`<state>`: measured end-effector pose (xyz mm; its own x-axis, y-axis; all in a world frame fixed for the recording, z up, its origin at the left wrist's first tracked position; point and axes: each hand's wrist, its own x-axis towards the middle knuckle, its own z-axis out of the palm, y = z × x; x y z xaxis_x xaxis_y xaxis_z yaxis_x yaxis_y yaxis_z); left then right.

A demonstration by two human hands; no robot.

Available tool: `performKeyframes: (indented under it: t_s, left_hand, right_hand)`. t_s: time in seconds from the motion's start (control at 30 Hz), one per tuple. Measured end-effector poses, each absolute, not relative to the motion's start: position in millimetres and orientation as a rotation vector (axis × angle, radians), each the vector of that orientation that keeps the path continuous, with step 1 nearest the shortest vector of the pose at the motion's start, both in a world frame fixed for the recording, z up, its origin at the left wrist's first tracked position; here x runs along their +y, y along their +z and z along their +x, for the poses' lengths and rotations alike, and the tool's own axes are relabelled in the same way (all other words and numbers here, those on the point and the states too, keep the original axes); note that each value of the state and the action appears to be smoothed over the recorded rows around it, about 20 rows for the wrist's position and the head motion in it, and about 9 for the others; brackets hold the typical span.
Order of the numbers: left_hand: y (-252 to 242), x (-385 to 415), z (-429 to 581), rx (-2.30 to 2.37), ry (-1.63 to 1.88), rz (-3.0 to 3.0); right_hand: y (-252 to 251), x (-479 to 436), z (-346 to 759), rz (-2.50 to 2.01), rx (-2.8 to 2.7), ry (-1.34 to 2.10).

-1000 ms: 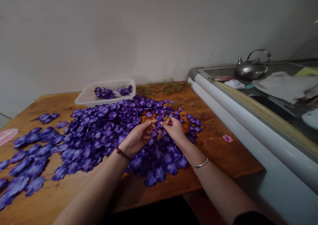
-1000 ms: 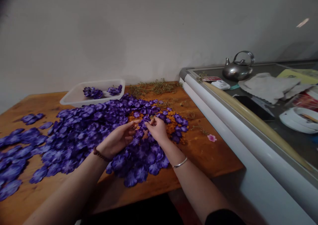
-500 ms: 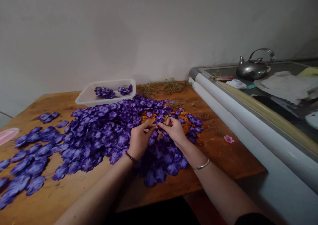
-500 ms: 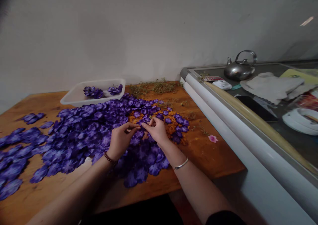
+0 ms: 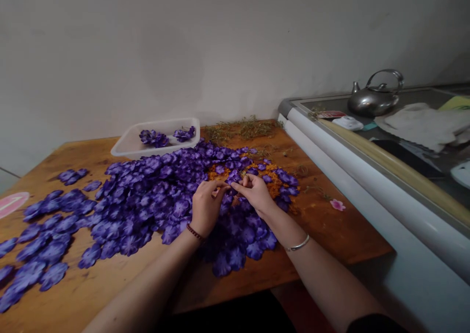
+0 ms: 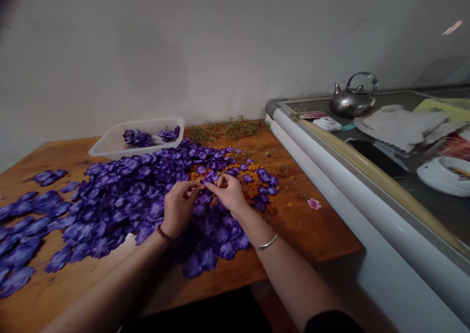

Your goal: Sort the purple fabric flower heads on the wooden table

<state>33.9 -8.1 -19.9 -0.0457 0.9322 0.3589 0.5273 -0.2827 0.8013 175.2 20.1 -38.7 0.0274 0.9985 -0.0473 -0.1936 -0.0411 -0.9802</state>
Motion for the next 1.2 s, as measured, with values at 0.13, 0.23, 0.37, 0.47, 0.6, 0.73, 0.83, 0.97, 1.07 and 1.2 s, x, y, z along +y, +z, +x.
performKeyframes:
  t_s: [0.13,0.23,0.37,0.47,0.6,0.73,0.83,0.97,1.07,1.2]
  left_hand:
    - [-20,-9,35,1.507,1.283,1.786]
    - [-21,-10,35,1.503,1.306,1.785]
    - [-22,-9,36,1.514,1.314,1.810]
    - [-23,-9,36,1.520,1.310,1.832]
    - [-21,-9,36,1.554,1.292,1.860]
    - [-20,-10,36,1.573,1.312,1.870]
    - [-20,-10,36,1.570,1.321,1.901]
    - [-21,-9,36,1.567,1.311,2.010]
    - [-21,-8,36,1.581,1.318,2.099]
    - [-20,-8,35,1.641,1.308,2.190]
  right_hand:
    - [-33,18,176,-1.116,-1.048,1.282]
    - [-29,17,176,-1.113,-1.080,1.284]
    - [-28,16,176,-1.114,-1.106,1.258]
    - [-27,14,176,-1.095,-1.101,1.286]
    - [-25,12,175,-1.068,-1.075,1.340]
    - [-25,12,174,-1.063,-1.071,1.304]
    - [-27,13,173,-1.080,-1.048,1.298]
    - [-30,14,174,-1.093,-1.048,1.311]
    - [-31,15,174,-1.081,-1.087,1.296]
    - [-31,14,173,-1.025,-1.113,1.271]
